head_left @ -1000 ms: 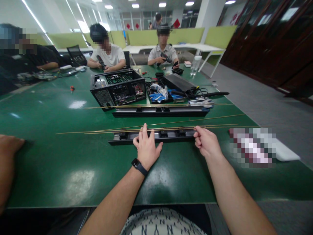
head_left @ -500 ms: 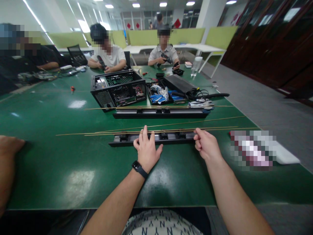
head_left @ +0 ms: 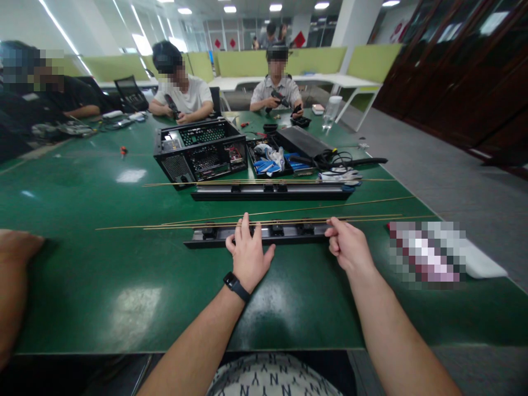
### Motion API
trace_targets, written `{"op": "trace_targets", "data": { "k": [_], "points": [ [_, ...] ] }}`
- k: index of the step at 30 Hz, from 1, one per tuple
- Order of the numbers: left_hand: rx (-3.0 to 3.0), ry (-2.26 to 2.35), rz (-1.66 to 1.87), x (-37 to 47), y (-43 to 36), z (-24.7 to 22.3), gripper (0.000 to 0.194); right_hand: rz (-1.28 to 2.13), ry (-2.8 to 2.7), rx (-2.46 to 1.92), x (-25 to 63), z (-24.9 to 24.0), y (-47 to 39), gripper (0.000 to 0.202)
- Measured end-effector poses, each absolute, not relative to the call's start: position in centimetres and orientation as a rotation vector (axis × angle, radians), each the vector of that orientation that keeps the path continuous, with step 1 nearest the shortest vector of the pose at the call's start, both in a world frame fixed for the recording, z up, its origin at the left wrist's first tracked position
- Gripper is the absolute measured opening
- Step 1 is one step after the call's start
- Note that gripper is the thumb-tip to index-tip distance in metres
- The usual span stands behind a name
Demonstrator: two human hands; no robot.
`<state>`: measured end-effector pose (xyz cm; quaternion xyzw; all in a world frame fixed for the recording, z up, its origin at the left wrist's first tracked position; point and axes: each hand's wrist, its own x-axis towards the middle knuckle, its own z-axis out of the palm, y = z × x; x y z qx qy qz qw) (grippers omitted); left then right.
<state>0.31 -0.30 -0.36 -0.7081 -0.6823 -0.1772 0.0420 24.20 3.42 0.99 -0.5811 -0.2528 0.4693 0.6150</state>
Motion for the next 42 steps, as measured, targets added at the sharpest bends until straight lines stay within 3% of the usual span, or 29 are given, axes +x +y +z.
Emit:
{"op": "trace_targets", "data": {
  "k": [42],
  "points": [
    [-2.164, -2.084, -0.542, 0.33, -0.33, -0.38, 0.066, 1.052, -0.554, -1.338, 24.28, 0.89, 3.39, 0.022]
  ]
}}
